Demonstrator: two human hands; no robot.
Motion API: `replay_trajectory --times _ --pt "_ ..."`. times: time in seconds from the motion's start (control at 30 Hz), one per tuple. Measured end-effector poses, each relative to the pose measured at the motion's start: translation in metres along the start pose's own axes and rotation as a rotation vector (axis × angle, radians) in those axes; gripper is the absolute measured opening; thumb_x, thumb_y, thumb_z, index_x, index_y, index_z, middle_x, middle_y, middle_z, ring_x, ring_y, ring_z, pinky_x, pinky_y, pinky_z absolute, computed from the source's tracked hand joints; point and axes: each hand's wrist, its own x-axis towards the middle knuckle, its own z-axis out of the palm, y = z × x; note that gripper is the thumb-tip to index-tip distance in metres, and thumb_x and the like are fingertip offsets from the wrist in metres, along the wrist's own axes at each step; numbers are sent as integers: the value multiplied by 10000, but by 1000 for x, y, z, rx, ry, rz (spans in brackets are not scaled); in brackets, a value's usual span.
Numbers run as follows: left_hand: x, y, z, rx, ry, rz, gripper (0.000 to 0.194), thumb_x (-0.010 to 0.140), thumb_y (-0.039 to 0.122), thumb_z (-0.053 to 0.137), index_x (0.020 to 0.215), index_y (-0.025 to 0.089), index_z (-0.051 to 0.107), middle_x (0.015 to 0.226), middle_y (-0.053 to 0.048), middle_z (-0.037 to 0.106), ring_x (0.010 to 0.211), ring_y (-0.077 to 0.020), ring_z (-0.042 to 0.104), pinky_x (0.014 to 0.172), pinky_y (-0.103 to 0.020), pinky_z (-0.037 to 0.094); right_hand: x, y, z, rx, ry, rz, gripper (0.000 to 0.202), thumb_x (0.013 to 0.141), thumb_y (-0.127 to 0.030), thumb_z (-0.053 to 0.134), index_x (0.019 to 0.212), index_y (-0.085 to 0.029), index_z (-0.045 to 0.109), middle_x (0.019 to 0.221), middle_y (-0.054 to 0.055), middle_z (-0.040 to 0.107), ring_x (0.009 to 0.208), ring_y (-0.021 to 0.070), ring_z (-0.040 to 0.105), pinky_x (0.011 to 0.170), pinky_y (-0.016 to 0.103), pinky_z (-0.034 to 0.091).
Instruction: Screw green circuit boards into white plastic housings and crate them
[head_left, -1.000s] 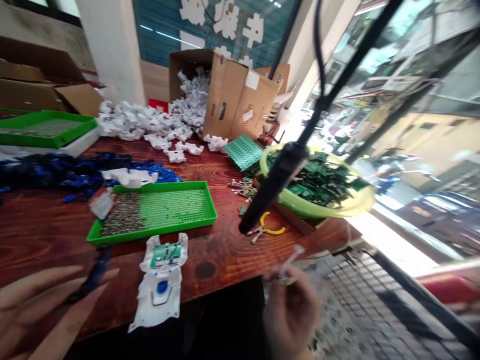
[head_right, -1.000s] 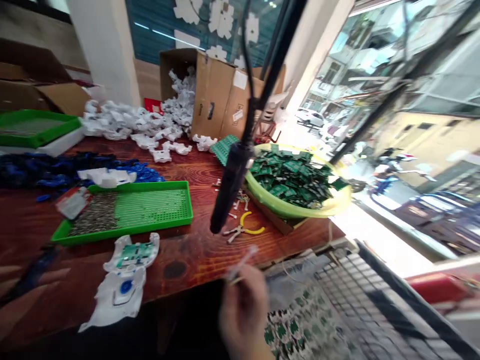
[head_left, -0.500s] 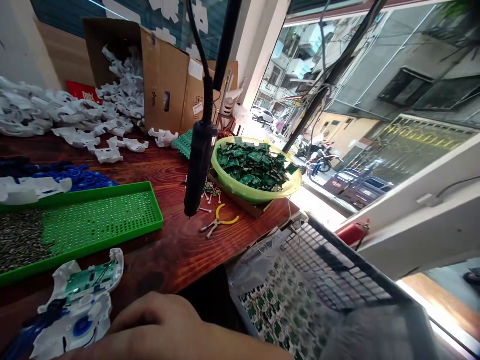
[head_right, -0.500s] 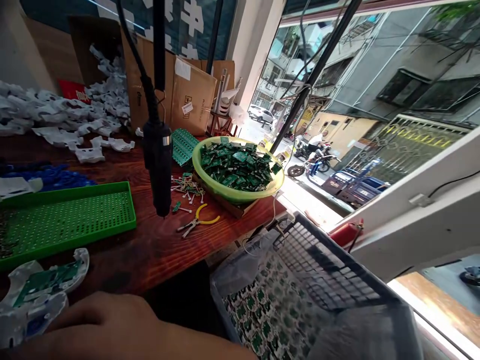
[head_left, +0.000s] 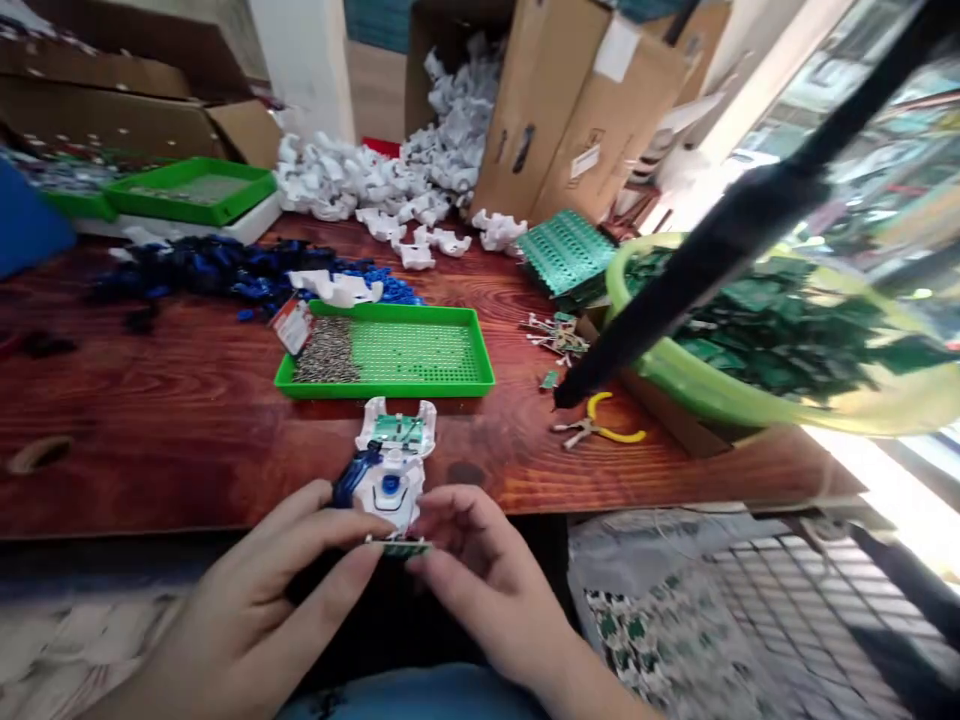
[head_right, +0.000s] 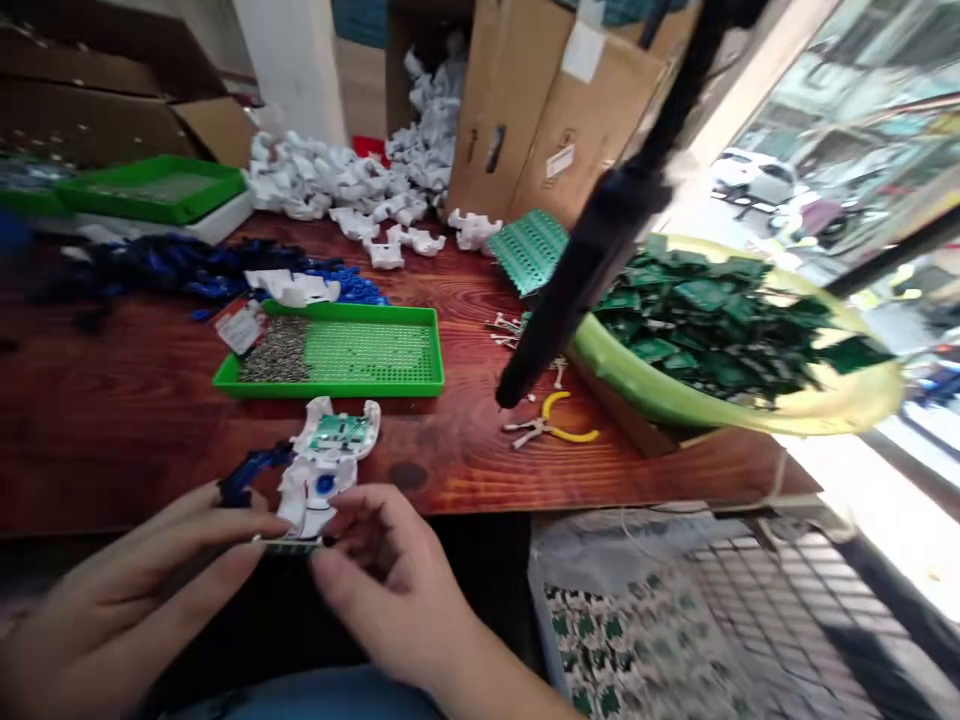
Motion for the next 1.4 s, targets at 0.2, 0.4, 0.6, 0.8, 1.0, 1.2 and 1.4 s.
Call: replay_trajectory --times 0.2,0.4,0.6,0.8,1.0,1.2,1.4 --pt "13 16 -6 55 -21 136 168 858 355 576 994 345 675 914 79 761 914 -104 690 836 -78 487 2 -5 5 274 -106 127 205 787 -359 709 910 -201 666 801 -12 615 684 54 610 679 169 522" --pt "9 17 -5 -78 -40 102 231 839 291 606 1047 366 672 938 59 737 863 -110 687 767 -93 523 0 -4 6 99 -49 -15 149 843 -283 647 975 -255 710 908 7 589 764 89 655 743 214 562" --pt "9 22 -3 -177 -7 75 281 821 202 610 1031 371 691 881 47 716 809 -103 689 729 -95 535 -3 -5 2 -244 3 -215 215 881 -226 590 1065 -285 683 871 13 648 802 99 627 743 203 524" --pt "4 20 -1 -210 -14 55 350 813 179 617 1058 421 680 935 59 729 878 -133 678 749 -154 559 -2 -7 3 -358 4 -291 199 888 -183 562 1021 -259 689 849 23 672 771 111 632 711 219 532" --pt "6 22 -2 -295 -2 -72 299 793 232 643 997 436 721 953 65 745 859 -134 702 752 -156 566 -6 -4 5 -222 22 -232 271 869 -197 590 1112 -289 665 952 36 677 806 122 662 745 238 558" --pt "-2 16 17 -436 47 -348 208 855 436 581 998 416 730 922 66 777 892 -154 706 1024 -299 454 -5 7 18 217 77 -75 183 801 -252 702 981 -258 667 890 9 703 767 98 667 739 212 559" --pt "4 25 24 -447 -85 -257 233 885 345 557 1051 380 717 1009 38 752 937 -161 670 906 -267 533 -1 9 25 115 178 -324 97 823 -218 665 911 -260 668 849 7 595 751 98 585 682 209 516"
